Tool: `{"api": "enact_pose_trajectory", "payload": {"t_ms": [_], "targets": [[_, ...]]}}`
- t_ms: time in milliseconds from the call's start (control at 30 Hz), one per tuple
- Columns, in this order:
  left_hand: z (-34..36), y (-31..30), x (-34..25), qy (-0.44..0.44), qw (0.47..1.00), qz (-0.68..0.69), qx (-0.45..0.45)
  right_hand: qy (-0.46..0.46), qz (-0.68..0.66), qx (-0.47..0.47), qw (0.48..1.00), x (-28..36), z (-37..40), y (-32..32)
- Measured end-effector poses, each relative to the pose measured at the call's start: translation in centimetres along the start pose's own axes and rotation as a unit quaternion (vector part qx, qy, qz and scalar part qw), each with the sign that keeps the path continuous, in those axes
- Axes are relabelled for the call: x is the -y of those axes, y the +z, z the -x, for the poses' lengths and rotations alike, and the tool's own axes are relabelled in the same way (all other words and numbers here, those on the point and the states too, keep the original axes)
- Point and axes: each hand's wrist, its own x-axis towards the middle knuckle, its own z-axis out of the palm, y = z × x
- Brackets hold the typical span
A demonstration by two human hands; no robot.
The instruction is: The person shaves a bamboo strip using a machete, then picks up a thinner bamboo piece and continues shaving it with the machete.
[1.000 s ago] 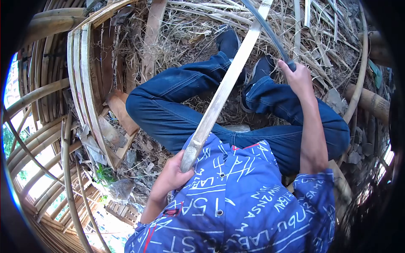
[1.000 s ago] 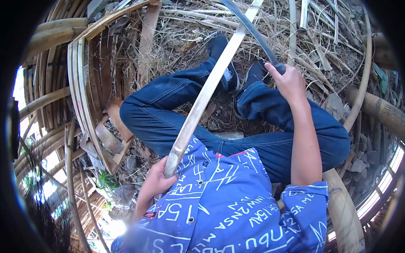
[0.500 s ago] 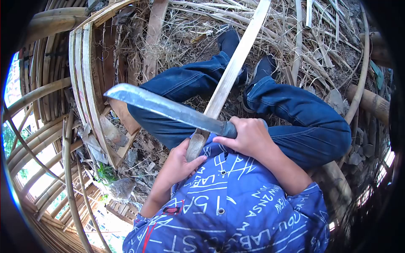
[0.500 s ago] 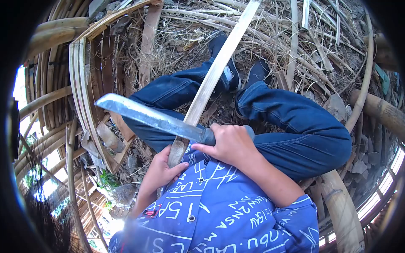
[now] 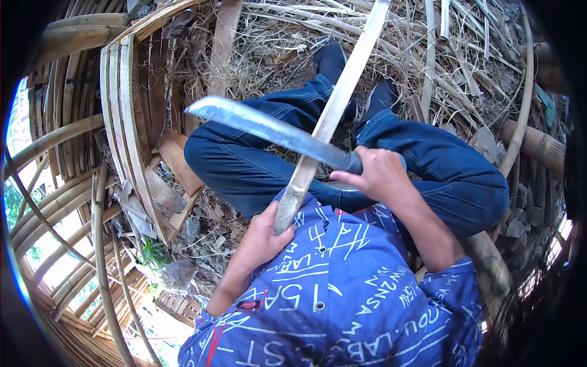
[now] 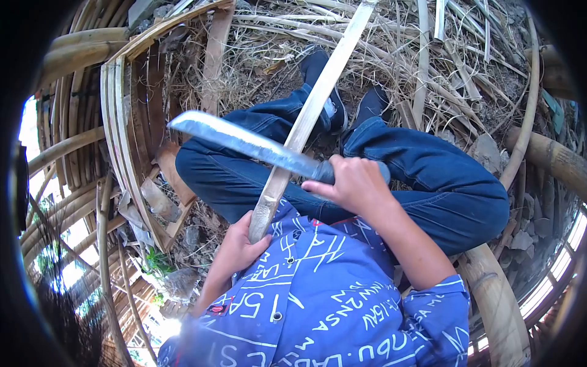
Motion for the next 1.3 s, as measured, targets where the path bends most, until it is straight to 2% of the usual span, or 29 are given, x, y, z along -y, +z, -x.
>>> {"api": "enact_pose_trajectory", "payload": {"t_ms": [133,267,333,367,433,600,633,667,767,833,867,933,1000,1067,1133,1233,1300], "targets": [[0.3,-0.5,-0.2,0.0,1.0,-0.017,0.006,0.061,0.02,-0.013,0.998,-2.9,-2.0,-1.2],[0.4,-0.7,0.0,0.003,1.0,-0.009,0.005,0.081,0.02,-0.02,0.996,-4.1,-3.3,-1.9],[0.5,-1.3,-1.4,-0.173,0.983,0.022,0.048,0.071,0.044,-0.036,0.996,-3.8,-3.6,-2.2],[0.7,-1.2,-0.7,-0.174,0.983,0.022,0.047,0.07,0.044,-0.035,0.996,-4.0,-3.9,-2.3],[1.0,-0.9,1.4,-0.005,1.0,-0.01,0.006,0.092,0.037,-0.056,0.993,-5.2,-5.1,-2.6],[1.8,-1.3,1.5,-0.019,1.0,0.001,0.008,0.184,-0.016,-0.094,0.978,-10.4,-8.4,-5.5],[1.8,-1.3,1.4,-0.029,0.999,0.01,0.011,0.192,-0.009,-0.138,0.972,-11.5,-8.9,-5.9],[1.9,-1.2,1.4,-0.029,0.999,0.013,0.007,0.219,-0.002,-0.11,0.969,-13.5,-9.7,-6.5],[1.4,-1.5,0.9,-0.047,0.998,0.03,0.025,0.212,0.009,-0.145,0.966,-13.9,-9.4,-7.5],[0.9,-2.0,-0.8,-0.164,0.973,0.132,0.089,0.21,-0.002,-0.136,0.968,-12.3,-8.5,-7.2],[0.6,-1.9,-0.3,-0.165,0.973,0.134,0.091,0.212,-0.017,-0.132,0.968,-11.0,-7.8,-7.0],[-0.2,-1.7,1.0,-0.164,0.941,0.276,0.103,0.188,-0.107,-0.098,0.971,-7.1,-5.7,-6.4],[-0.8,-1.8,0.9,-0.169,0.939,0.276,0.118,0.131,-0.158,-0.077,0.976,-4.8,-3.4,-4.5],[-1.4,-1.7,2.1,-0.19,0.886,0.389,0.167,0.086,-0.147,-0.045,0.984,-2.3,-1.4,-2.7],[-1.7,-1.6,1.7,-0.211,0.883,0.379,0.179,0.049,-0.117,-0.003,0.992,0.0,0.0,-1.4],[-2.0,-1.3,1.9,-0.194,0.884,0.38,0.192,0.013,-0.075,0.001,0.997,1.5,0.9,0.5],[-1.9,-1.0,1.6,-0.179,0.914,0.318,0.179,-0.025,-0.042,-0.006,0.999,1.6,0.9,1.7]]}}
